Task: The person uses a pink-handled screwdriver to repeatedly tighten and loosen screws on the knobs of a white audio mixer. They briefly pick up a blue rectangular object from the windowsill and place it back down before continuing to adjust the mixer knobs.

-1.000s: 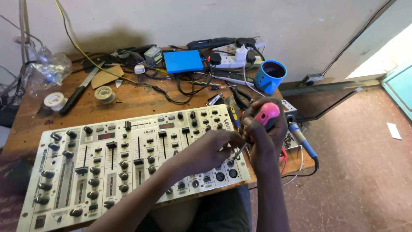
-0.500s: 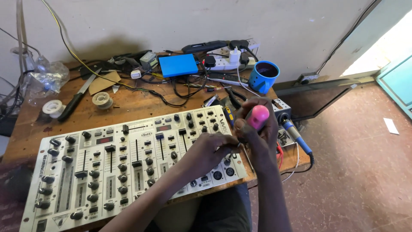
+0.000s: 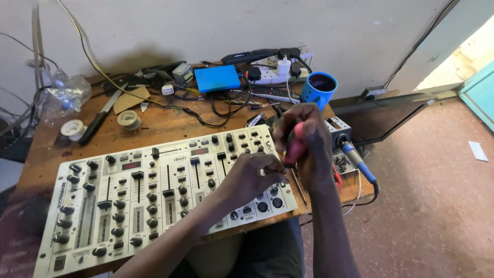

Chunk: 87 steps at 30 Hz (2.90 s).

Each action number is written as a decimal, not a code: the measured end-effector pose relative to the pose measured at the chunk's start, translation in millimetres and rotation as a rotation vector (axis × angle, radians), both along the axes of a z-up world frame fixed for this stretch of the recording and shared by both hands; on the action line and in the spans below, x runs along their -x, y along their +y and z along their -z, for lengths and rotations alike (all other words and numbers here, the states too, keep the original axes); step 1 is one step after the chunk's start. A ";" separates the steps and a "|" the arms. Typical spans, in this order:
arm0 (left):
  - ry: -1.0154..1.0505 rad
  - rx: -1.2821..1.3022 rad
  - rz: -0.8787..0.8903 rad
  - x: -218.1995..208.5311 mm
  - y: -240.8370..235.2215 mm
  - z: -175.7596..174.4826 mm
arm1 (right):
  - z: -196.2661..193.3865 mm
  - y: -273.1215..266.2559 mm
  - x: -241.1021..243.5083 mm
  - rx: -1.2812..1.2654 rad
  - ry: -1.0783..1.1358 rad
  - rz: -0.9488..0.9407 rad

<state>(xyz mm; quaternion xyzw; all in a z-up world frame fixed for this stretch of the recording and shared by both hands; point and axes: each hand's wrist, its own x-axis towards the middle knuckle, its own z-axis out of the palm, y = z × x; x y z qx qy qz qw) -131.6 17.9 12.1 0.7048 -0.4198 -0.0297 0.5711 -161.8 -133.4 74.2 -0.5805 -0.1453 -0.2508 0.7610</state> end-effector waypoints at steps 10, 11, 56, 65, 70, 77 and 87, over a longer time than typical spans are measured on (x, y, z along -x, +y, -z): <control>-0.016 -0.084 0.030 7.5 3.5 -24.7 | 2.3 0.7 18.4 0.141 -0.156 0.177; 0.057 -0.047 0.089 9.7 3.3 -26.7 | 1.7 -1.7 18.5 0.046 -0.074 0.109; -0.237 -0.490 0.111 -18.2 11.8 -26.1 | -13.6 -0.2 10.4 0.064 -0.214 0.181; -0.238 -0.860 -0.502 -195.5 105.2 52.2 | -7.4 3.1 -1.9 0.013 -0.221 0.153; -0.016 -1.087 -0.630 -288.1 156.6 123.0 | 15.4 22.3 6.8 0.005 -0.044 0.136; 0.125 -1.163 -0.579 -279.2 144.5 105.5 | 22.8 24.2 3.1 -0.030 -0.124 0.092; 0.198 -1.173 -0.539 -259.9 140.3 77.3 | 12.1 27.6 15.0 0.124 0.016 0.097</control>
